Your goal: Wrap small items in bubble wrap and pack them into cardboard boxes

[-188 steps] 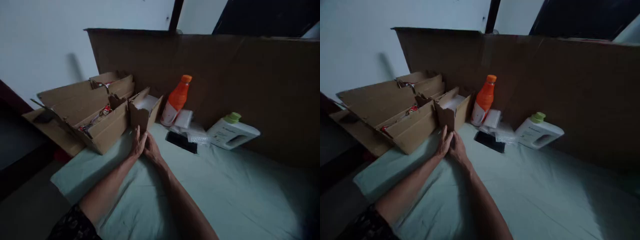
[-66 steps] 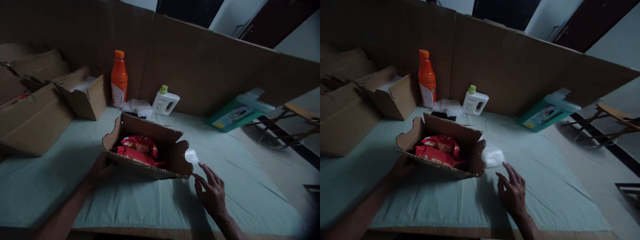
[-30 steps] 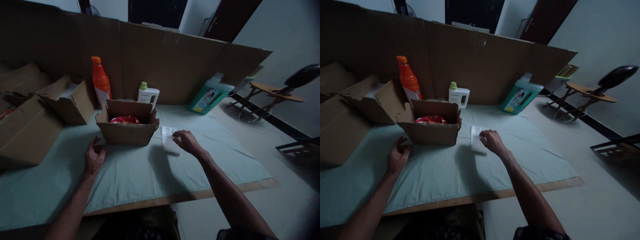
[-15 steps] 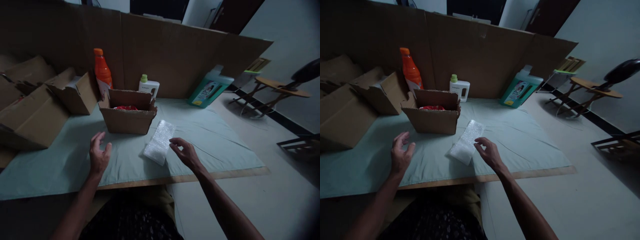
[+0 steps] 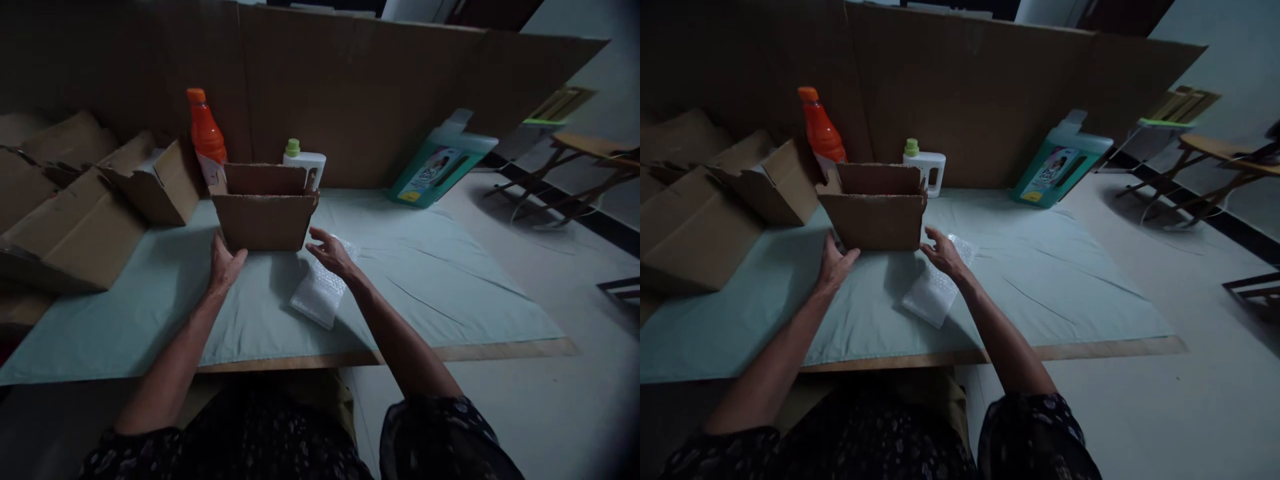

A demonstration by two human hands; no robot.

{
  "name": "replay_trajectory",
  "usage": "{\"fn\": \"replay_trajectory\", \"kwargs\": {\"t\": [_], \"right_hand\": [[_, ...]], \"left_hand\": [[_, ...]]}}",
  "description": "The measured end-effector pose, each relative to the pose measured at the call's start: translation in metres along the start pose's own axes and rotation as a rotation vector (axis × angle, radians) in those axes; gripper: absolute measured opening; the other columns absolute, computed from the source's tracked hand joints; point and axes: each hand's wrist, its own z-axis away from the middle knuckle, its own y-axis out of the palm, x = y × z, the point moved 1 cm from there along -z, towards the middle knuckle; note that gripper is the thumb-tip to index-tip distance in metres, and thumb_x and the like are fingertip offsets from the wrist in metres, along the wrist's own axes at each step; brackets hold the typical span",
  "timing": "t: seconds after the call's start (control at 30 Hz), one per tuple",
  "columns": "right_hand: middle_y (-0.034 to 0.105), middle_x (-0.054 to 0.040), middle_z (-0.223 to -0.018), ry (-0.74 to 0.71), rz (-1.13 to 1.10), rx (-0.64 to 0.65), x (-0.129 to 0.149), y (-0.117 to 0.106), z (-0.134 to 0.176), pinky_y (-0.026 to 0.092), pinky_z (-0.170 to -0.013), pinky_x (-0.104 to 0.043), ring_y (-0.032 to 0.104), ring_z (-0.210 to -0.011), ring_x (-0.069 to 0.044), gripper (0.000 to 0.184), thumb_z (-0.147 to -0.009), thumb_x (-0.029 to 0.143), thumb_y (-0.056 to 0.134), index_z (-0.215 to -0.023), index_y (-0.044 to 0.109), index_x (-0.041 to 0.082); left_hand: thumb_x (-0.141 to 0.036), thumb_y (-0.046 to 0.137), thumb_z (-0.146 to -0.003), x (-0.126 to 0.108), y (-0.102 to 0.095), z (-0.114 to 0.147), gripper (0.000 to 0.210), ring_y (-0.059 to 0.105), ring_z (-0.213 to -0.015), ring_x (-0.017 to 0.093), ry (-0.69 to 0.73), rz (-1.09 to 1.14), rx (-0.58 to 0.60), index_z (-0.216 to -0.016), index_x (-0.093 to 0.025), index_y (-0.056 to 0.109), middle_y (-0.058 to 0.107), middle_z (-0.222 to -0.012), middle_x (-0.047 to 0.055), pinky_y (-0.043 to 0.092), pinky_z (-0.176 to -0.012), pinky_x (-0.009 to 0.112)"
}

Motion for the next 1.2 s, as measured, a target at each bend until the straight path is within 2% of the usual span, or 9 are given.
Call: {"fn": "replay_trajectory", "kwargs": {"t": [0.1, 0.27, 0.43, 0.57, 0.67, 0.77, 0.87, 1.07, 1.2], "right_hand": [[0.068, -0.0165, -0.132, 0.016, 0.125, 0.022, -0.012, -0.007, 0.05, 0.051, -0.102, -0.052, 0.063, -0.122, -0.033, 0.036, -0.09, 0.032, 0.064, -0.123, 0.068, 0.017], [0.069, -0.0155, -0.13, -0.034, 0.385, 0.023, -0.011, 0.011, 0.122, 0.049, -0.098, -0.054, 0.062, -0.123, -0.036, 0.014, -0.086, 0.026, 0.069, -0.098, 0.072, 0.019], [0.077, -0.0091, -0.108, -0.125, 0.204, -0.082, 0.027, 0.026, 0.15, 0.051, -0.089, -0.04, 0.072, -0.097, -0.024, 0.012, -0.095, 0.025, 0.058, -0.094, 0.069, 0.022], [0.078, -0.0045, -0.104, -0.239, -0.021, 0.099, 0.054, 0.018, 0.169, 0.052, -0.089, -0.037, 0.071, -0.095, -0.022, 0.021, -0.096, 0.044, 0.061, -0.102, 0.07, 0.025], [0.076, -0.0063, -0.11, -0.144, -0.003, 0.003, 0.034, 0.0, 0.164, 0.052, -0.093, -0.04, 0.069, -0.105, -0.026, 0.029, -0.096, 0.049, 0.057, -0.108, 0.07, 0.025], [0.072, -0.0139, -0.124, 0.041, 0.237, -0.149, -0.01, -0.015, 0.141, 0.05, -0.098, -0.05, 0.066, -0.114, -0.033, 0.034, -0.095, 0.044, 0.056, -0.116, 0.069, 0.021], [0.063, -0.0186, -0.138, 0.095, 0.442, -0.102, -0.036, -0.01, 0.121, 0.048, -0.1, -0.055, 0.061, -0.123, -0.037, 0.045, -0.091, 0.039, 0.061, -0.131, 0.063, 0.017], [0.053, -0.0145, -0.15, -0.229, 0.484, 0.081, 0.006, 0.054, 0.118, 0.043, -0.108, -0.049, 0.05, -0.137, -0.033, 0.044, -0.097, 0.037, 0.058, -0.139, 0.059, 0.022], [0.052, -0.0169, -0.151, -0.248, 0.465, 0.122, 0.032, 0.077, 0.109, 0.04, -0.11, -0.053, 0.046, -0.14, -0.035, 0.043, -0.097, 0.035, 0.058, -0.137, 0.06, 0.02]], "left_hand": [[-0.026, 0.069, -0.075, 0.001, -0.005, 0.028, 0.078, 0.047, -0.14, 0.035, -0.014, -0.045, 0.017, -0.147, -0.013, 0.042, 0.05, -0.147, 0.02, 0.036, -0.12, 0.052], [-0.032, 0.065, -0.079, -0.016, -0.007, 0.094, 0.051, 0.054, -0.133, 0.032, 0.141, -0.095, 0.29, -0.128, -0.016, 0.062, 0.06, -0.138, 0.016, 0.039, -0.118, 0.051], [-0.034, 0.073, -0.075, -0.045, -0.004, 0.124, 0.078, 0.041, -0.146, 0.033, 0.21, -0.014, 0.557, -0.146, -0.018, 0.048, 0.047, -0.154, 0.016, 0.036, -0.12, 0.052], [-0.019, 0.067, -0.073, -0.056, -0.012, 0.135, 0.075, 0.059, -0.127, 0.028, 0.212, 0.075, 0.764, -0.145, -0.019, 0.049, 0.067, -0.131, 0.012, 0.045, -0.112, 0.045], [-0.011, 0.056, -0.075, -0.054, -0.018, 0.147, 0.048, 0.068, -0.102, 0.022, 0.249, 0.044, 0.814, -0.12, -0.021, 0.068, 0.075, -0.1, 0.006, 0.051, -0.102, 0.04], [-0.011, 0.054, -0.074, -0.053, -0.023, 0.161, 0.029, 0.068, -0.096, 0.022, 0.341, 0.038, 0.779, -0.094, -0.021, 0.072, 0.076, -0.095, 0.005, 0.051, -0.099, 0.041], [-0.009, 0.053, -0.073, -0.058, -0.031, 0.176, 0.024, 0.067, -0.088, 0.021, 0.38, 0.051, 0.791, -0.086, -0.021, 0.07, 0.076, -0.088, 0.004, 0.05, -0.097, 0.041], [-0.005, 0.053, -0.077, -0.076, -0.06, 0.203, 0.024, 0.064, -0.082, 0.019, 0.415, 0.043, 0.835, -0.086, -0.021, 0.069, 0.072, -0.081, 0.001, 0.048, -0.095, 0.037], [-0.006, 0.052, -0.078, -0.078, -0.076, 0.213, 0.023, 0.064, -0.08, 0.017, 0.344, 0.036, 0.87, -0.086, -0.02, 0.069, 0.072, -0.081, 0.002, 0.049, -0.086, 0.032]]}}
